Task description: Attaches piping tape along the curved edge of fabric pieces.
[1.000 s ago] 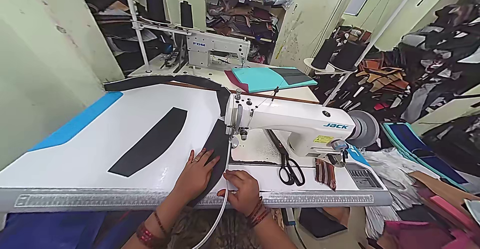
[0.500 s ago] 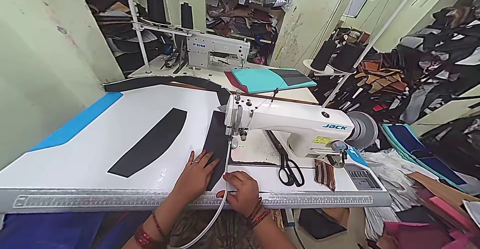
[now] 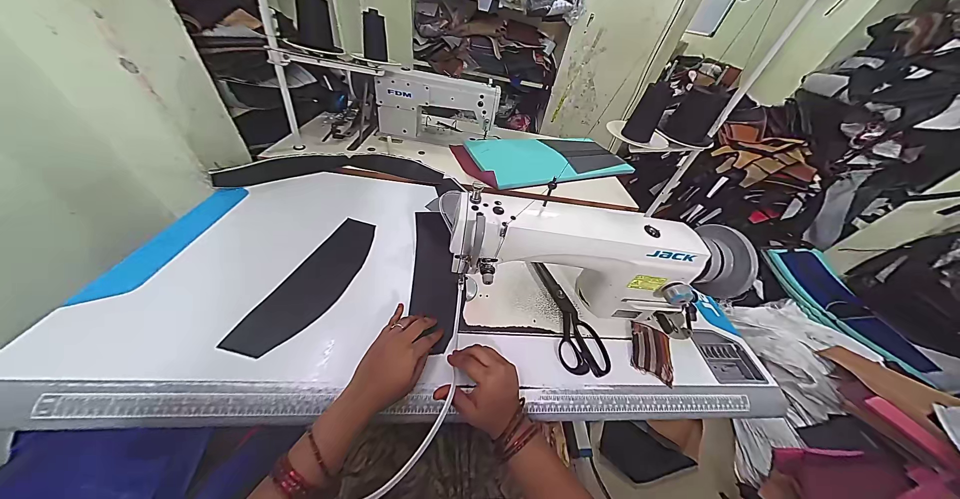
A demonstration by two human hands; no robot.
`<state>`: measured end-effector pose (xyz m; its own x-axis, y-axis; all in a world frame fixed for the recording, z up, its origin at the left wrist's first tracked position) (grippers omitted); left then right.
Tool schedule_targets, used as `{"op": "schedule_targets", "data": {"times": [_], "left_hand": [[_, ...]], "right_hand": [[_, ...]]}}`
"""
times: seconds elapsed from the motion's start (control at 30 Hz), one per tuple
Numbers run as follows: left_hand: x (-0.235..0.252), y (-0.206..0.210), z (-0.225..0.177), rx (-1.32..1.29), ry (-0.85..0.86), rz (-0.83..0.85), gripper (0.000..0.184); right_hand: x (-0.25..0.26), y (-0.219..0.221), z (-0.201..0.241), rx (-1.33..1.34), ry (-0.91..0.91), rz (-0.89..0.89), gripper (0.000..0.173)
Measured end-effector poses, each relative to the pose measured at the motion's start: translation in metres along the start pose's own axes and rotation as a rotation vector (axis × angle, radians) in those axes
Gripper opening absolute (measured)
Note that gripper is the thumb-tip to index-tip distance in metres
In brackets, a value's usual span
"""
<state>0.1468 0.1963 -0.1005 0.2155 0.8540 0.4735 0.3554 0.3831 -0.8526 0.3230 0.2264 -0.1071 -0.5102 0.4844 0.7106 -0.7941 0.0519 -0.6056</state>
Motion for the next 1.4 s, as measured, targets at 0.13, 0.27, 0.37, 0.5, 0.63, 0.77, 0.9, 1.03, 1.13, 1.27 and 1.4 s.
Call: {"op": "schedule_targets", "data": {"times": [0.13,0.27,0.37,0.5,0.63,0.77,0.9,1.03,1.13,1.27,1.4], "left_hand": [[0.007,0.002,-0.001,0.001,0.003,0.028,0.034],[0.017,0.002,0.000,-0.050,-0.063,0.134,0.036],[0.025,0.003,0.002,-0.046,-0.081,0.152,0.038],[0.036,0.007,0.006,-0.036,-0.120,0.202,0.039],[0.046,0.011,0.009,-0.021,-0.151,0.222,0.037],[0.055,0.016,0.013,-0.003,-0.188,0.251,0.039],[0.066,0.019,0.015,0.005,-0.247,0.326,0.042],[0.076,0.022,0.019,0.014,-0.290,0.396,0.044],[0.083,0.023,0.023,0.002,-0.320,0.424,0.045],[0.091,0.025,0.030,-0.076,-0.354,0.410,0.044],[0.084,0.023,0.031,-0.154,-0.398,0.376,0.046]], "right_hand": [[0.000,0.000,0.000,-0.001,0.002,-0.003,0.054],[0.000,0.000,0.000,0.006,0.000,-0.001,0.056],[-0.001,0.000,-0.001,0.010,0.004,-0.008,0.056],[0.000,-0.001,0.000,0.020,0.011,-0.013,0.058],[0.000,-0.001,-0.001,0.030,0.011,-0.025,0.061],[0.000,0.000,-0.002,0.035,0.008,-0.025,0.062],[0.000,-0.001,-0.002,0.029,-0.004,-0.047,0.061],[-0.002,-0.001,-0.002,0.028,-0.030,-0.074,0.061],[-0.002,0.000,-0.002,0.023,-0.035,-0.078,0.059],[0.000,-0.001,-0.002,0.006,-0.025,-0.039,0.060],[0.001,0.003,0.000,-0.051,-0.008,-0.013,0.061]]}}
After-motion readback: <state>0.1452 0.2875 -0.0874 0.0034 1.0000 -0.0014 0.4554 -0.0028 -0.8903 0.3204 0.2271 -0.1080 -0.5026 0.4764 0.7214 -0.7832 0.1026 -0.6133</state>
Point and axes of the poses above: each hand's wrist, its own x-axis towards the middle knuckle, its own y-axis out of the palm, z = x × y, the point moved 4 cm from there along x, towards the middle knuckle, and after that the axes turned 2 degrees about x, right-handed, at the moved point
